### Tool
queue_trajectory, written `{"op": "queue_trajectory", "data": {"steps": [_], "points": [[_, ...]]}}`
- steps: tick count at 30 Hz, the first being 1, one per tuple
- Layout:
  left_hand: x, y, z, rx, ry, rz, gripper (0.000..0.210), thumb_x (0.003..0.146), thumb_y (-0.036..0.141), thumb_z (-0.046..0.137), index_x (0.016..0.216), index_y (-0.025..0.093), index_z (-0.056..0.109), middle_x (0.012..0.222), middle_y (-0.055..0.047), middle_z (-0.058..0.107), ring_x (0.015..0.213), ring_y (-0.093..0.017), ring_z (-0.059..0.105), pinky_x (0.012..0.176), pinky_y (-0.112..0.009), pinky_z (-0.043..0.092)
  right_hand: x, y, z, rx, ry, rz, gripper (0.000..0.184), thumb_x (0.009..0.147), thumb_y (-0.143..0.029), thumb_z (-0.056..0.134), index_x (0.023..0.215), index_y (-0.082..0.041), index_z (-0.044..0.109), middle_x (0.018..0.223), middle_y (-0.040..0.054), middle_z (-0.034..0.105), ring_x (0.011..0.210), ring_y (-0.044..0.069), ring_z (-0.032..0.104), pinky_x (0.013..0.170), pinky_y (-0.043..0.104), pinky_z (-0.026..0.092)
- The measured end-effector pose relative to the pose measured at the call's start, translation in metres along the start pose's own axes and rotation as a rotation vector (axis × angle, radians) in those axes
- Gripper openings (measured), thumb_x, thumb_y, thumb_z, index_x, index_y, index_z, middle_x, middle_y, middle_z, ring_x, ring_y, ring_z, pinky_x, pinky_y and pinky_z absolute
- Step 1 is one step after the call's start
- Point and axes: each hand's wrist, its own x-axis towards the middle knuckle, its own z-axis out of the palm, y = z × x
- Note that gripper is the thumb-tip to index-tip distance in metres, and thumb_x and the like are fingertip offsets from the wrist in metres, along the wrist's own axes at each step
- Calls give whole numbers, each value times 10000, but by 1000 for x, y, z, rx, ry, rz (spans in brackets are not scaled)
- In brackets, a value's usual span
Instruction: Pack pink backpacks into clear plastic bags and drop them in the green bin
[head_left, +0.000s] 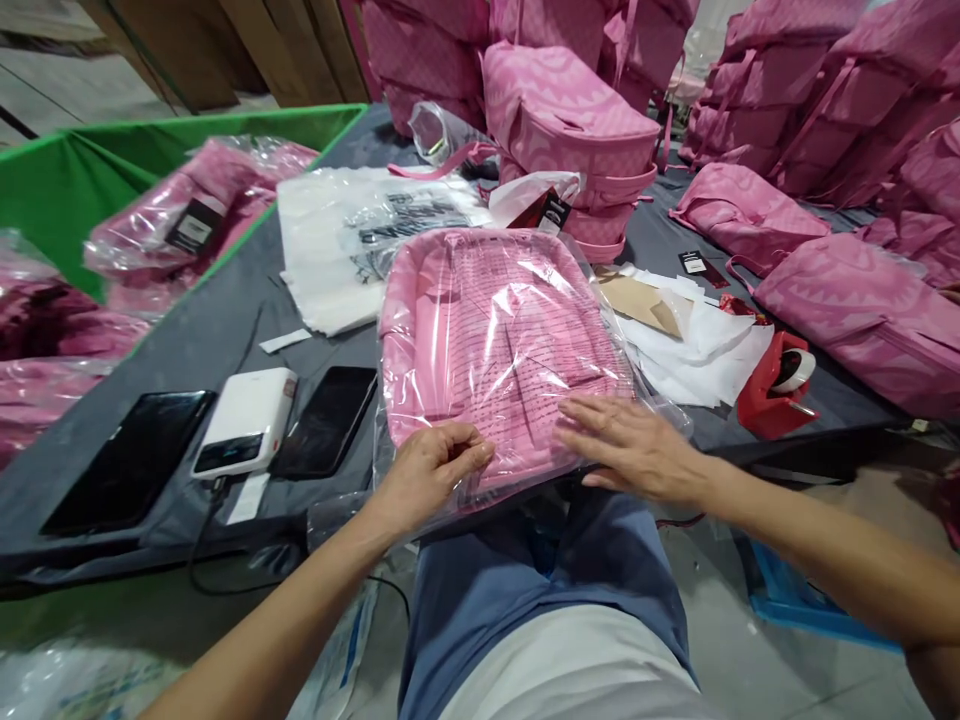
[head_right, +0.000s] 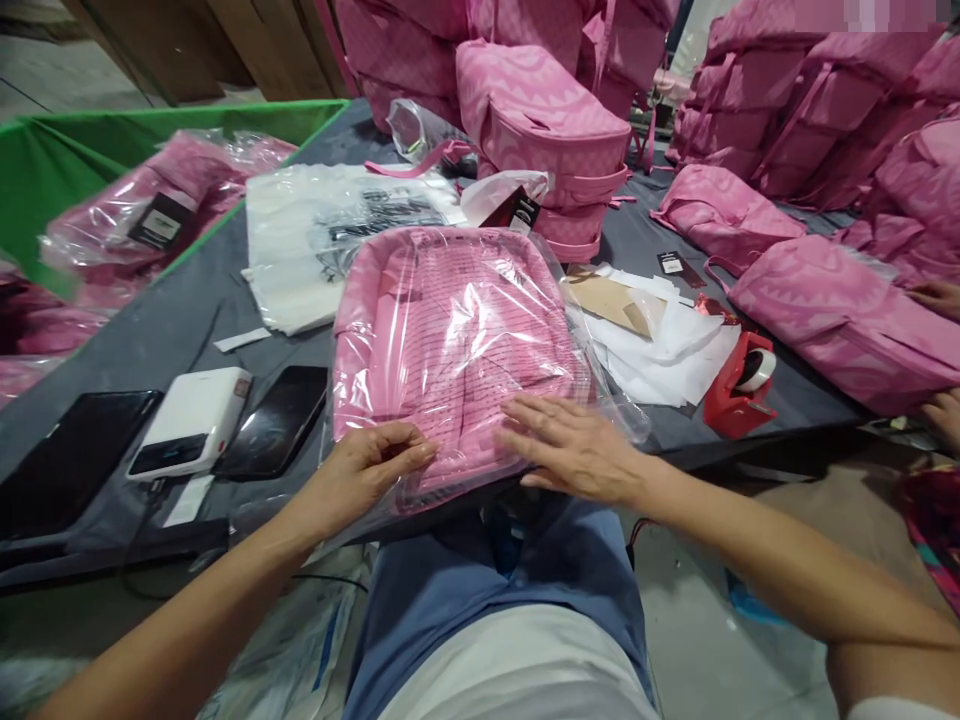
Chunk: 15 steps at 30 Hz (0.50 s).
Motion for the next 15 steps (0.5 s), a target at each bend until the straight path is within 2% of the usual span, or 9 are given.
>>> {"op": "queue_trajectory", "data": {"steps": [3,5,7,8,10,12,15], "points": [[-6,7,-2,112,45,63,428,915,546,492,680,202,593,645,-7,601,629,-178,545,637,-306,404,-13,-10,29,-112,-39,-12,564,1023,-456,574,1545,-263,482,1607,141,467,1473,301,434,1158,476,394],[-18,13,-5,253,130,181,368,950,522,509,888,201,676,772,-28,686,757,-217,624,808,-367,459,-15,-8,37,-131,-44,14,577,1028,-458,564,1563,-269,464,1631,139,434,1477,299,430,1166,474,382],[-36,14,-10,409,232,305,348,972,500,550,1135,217,671,912,-47,740,924,-254,663,1021,-458,409,-15,-4,38,-116,-55,18,574,1040,-486,527,1568,-270,459,1638,137,424,1470,296,437,1167,480,379],[-46,12,-13,478,273,345,336,981,486,565,1176,230,662,949,-51,750,975,-262,668,1086,-491,360,-15,-3,37,-102,-60,14,580,1046,-507,503,1569,-261,457,1636,140,426,1468,296,439,1166,483,379],[-62,3,-21,568,328,363,249,1002,453,557,1074,257,693,945,-38,755,982,-258,678,1138,-519,296,-16,0,35,-65,-67,14,622,1052,-548,459,1582,-222,435,1626,155,437,1472,297,432,1173,491,374],[-69,-11,-31,591,350,317,263,1009,451,536,934,274,715,907,-18,753,932,-249,688,1135,-525,287,-14,1,37,-31,-70,24,641,1057,-549,440,1592,-198,414,1613,167,452,1476,295,427,1181,500,367],[-61,-31,-45,531,351,220,349,975,533,527,845,286,736,860,-11,761,869,-253,695,1082,-519,344,-8,0,41,9,-60,62,571,1060,-495,465,1566,-232,465,1598,164,474,1474,297,433,1179,517,368]]}}
